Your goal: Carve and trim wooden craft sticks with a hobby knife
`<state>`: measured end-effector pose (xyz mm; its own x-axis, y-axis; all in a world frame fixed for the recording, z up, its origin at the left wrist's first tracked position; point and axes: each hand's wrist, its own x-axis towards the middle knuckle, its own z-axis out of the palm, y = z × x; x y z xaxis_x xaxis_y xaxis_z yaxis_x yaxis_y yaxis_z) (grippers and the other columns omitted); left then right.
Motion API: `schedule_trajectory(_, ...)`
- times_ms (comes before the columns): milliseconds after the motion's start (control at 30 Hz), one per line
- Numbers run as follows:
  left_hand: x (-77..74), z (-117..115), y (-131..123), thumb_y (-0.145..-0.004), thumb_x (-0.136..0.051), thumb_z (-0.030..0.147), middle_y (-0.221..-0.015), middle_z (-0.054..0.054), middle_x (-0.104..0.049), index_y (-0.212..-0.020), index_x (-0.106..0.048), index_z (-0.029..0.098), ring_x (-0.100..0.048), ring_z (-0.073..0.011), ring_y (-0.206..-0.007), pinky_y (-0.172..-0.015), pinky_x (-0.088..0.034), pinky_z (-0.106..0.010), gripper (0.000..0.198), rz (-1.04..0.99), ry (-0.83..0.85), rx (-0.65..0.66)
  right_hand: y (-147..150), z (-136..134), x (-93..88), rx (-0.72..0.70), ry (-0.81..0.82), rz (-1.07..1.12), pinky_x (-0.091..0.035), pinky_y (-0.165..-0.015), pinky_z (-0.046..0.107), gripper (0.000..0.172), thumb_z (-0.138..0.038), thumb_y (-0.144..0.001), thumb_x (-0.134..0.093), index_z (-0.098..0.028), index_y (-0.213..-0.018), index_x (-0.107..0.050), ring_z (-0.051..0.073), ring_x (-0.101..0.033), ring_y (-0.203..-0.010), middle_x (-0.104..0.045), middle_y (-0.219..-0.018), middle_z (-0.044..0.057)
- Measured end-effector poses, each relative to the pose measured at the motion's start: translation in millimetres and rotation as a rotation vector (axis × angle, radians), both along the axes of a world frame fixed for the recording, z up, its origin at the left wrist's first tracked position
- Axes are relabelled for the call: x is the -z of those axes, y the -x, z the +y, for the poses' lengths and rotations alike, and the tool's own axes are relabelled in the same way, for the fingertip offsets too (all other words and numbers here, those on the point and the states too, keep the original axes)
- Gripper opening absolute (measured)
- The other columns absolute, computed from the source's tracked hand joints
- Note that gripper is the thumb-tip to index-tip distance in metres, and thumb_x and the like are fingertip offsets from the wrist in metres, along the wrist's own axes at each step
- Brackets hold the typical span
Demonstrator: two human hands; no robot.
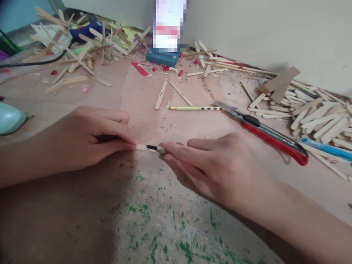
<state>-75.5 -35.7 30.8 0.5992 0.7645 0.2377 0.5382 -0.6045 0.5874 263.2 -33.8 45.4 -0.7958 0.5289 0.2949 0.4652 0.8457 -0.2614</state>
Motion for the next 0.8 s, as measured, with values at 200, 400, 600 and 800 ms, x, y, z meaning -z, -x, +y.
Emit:
schedule_trajectory(200, -2.6, 0, -2, -0.112, -0.073, 0.006, -0.075, 0.004, -0.064, -0.096, -0.095, 0.026, -0.06, -0.015, -0.07, -0.075, -0.047, -0.031, 0.033, 0.032, 0.034, -0.032, 15, -3, -7.3, 0.166, 0.526, 0.108, -0.046, -0.053, 0.031, 0.048, -0.05, -0.134, -0.071, -0.027, -0.096, -0.091, 0.013, -0.062, -0.056, -0.08, -0.073, -0.002)
schedule_trajectory(400, -1.9, 0, -2, -0.11, -0.073, 0.008, -0.078, 0.004, -0.071, -0.094, -0.095, 0.025, -0.064, -0.0136, -0.073, -0.077, -0.048, -0.029, 0.032, 0.004, 0.031, -0.022, 17, -5, -13.4, 0.271, 0.735, 0.11, -0.027, -0.044, 0.029, 0.063, -0.056, -0.13, -0.073, -0.025, -0.075, -0.068, 0.011, -0.044, -0.052, -0.057, -0.06, -0.004)
schedule_trajectory(600, -1.2, 0, -3, -0.112, -0.069, 0.006, -0.077, 0.004, -0.066, -0.095, -0.095, 0.025, -0.061, -0.0137, -0.071, -0.074, -0.045, -0.031, 0.036, 0.027, 0.017, -0.014, 22, -6, -14.9, 0.326, 0.821, 0.127, -0.026, -0.043, 0.029, 0.067, -0.066, -0.126, -0.078, -0.025, -0.074, -0.065, 0.011, -0.041, -0.052, -0.055, -0.061, -0.003)
schedule_trajectory(800, -2.7, -1, -1, -0.112, -0.071, 0.007, -0.077, 0.003, -0.069, -0.094, -0.095, 0.026, -0.062, -0.0144, -0.072, -0.074, -0.045, -0.031, 0.035, 0.04, 0.038, -0.026, 22, -6, -14.5, 0.312, 0.87, 0.127, -0.026, -0.042, 0.029, 0.072, -0.073, -0.126, -0.077, -0.025, -0.074, -0.065, 0.012, -0.044, -0.051, -0.057, -0.06, -0.003)
